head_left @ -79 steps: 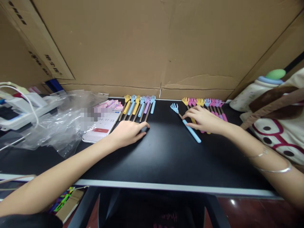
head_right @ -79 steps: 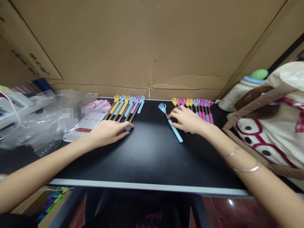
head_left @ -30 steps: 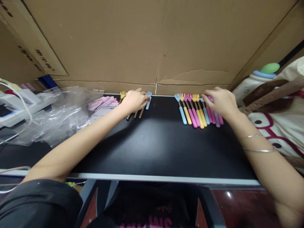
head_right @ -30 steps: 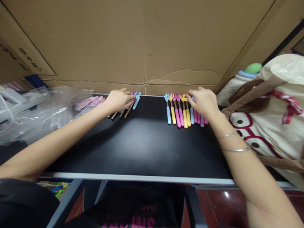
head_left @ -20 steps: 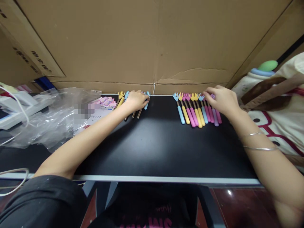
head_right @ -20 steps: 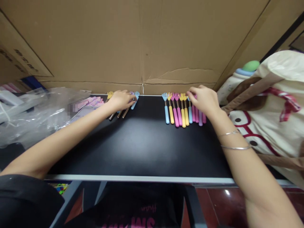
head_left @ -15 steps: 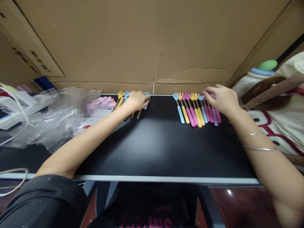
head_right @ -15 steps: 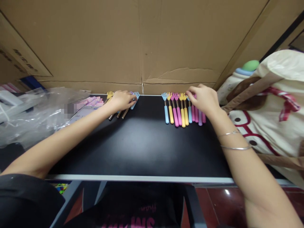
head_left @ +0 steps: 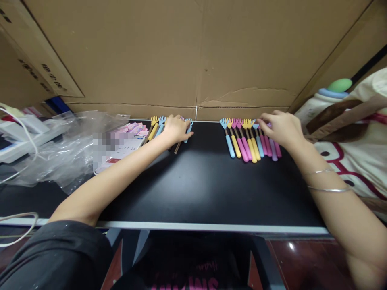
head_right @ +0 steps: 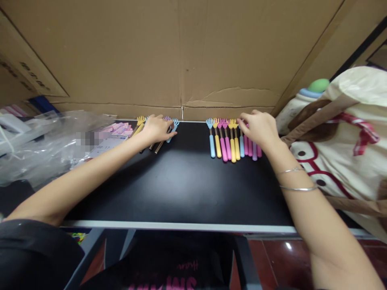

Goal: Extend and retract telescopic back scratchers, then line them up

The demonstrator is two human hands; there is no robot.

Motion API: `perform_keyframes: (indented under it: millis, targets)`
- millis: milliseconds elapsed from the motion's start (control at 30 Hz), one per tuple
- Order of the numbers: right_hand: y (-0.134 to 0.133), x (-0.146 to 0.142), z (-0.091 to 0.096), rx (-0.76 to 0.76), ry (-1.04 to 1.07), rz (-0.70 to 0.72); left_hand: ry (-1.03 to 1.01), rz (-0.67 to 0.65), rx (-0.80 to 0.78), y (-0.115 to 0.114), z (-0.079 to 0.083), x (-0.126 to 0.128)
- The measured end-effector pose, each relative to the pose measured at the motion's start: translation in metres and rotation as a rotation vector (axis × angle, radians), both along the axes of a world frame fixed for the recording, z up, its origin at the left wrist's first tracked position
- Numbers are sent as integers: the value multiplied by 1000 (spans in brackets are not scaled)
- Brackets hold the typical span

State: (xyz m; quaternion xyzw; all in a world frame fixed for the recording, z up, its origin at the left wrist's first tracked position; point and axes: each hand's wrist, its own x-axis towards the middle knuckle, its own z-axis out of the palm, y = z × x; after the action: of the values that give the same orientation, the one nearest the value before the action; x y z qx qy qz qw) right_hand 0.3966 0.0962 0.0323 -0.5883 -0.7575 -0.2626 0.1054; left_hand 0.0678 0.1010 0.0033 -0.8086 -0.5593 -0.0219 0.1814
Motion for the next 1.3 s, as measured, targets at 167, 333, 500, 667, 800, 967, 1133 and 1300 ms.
perform_keyframes:
  millis: [167,333,500,667,800,967,1133,1300]
  targets:
    - [5,4,-4,33,-12,69,34,-29,-17,-3,-4,1]
    - [8,6,-6,36,4,97,37,-40,-43,-9,-5,7]
    - [5,0,-4,40,-20,111,18,-40,-54,-14,-8,15]
    - [0,-3,-1,73,66,79,-19,-79,-32,-21,-13,20]
    - [-5,-5,-1,155,142,48,-63,-118,16,-31,-12,22]
    - [-13,-14,2,286,258,-18,-160,-267,166,-51,-5,16]
    - [-19,-25,4,226,280,-60,-186,-395,226,-76,-3,3]
    - [-24,-32,6,200,260,-29,-103,-502,236,-97,-12,-7]
